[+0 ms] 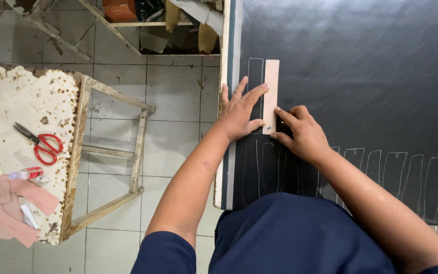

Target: The person selects a wooden straightedge from a pile of pattern pieces, aligns it on dark leather sheeting spread over a cutting table, and traces a line along its edge with a marking pen, repeating this to draw a row of parallel strap outlines. They then pull a section of the leather material over and continue tracing another outline on it.

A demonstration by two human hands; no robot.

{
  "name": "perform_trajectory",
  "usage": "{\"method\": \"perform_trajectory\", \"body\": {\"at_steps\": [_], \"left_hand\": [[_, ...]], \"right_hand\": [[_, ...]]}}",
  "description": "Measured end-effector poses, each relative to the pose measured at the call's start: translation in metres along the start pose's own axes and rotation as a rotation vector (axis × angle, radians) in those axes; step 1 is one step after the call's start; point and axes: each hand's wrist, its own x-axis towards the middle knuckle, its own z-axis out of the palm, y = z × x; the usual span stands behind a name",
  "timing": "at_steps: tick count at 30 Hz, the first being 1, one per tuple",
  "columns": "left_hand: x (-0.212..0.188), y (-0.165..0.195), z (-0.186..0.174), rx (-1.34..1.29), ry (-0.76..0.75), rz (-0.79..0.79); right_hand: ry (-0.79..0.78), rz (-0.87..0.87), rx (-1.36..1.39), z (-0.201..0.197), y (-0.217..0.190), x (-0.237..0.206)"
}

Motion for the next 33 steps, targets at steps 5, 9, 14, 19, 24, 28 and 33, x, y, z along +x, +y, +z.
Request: {"method": "perform_trajectory", "body": {"at_steps": [5,9,14,19,24,28,33], "left_hand": [[-0.0002,-0.0033,-0.0013,-0.031,-0.014,-0.007],[-0.0007,-0.0024,-0.0026,-0.045,-0.031,-0.034],[-0.0006,-0.0013,-0.0043,-0.046,-0.039,-0.048],[-0.0033,-0.0042,-0.0025,-0.003,-0.015,0.016],[-0.0036,-0.0081,0.0002,0.062,-0.030,0.046],[-0.0038,-0.0081,0.0003,0.064,-0.044,0.041],[-0.0030,-0.0052,-0.0013,0.076,-0.062,0.022]], "right_hand": [[0.002,0.007,-0.008,0.0013,-0.0021,0.0017],[-0.004,0.025,-0.026,0.0015,-0.0040,0.0026],[-0.027,0.059,-0.026,0.0016,-0.0046,0.0037],[-0.001,0.045,-0.013,0.0023,-0.0044,0.0025],[-0.023,0.067,0.000,0.0033,-0.0039,0.0023],[-0.006,0.038,-0.029,0.0032,-0.0036,0.0032],[-0.022,0.041,-0.031,0.0033,-0.0031,0.0031]]}}
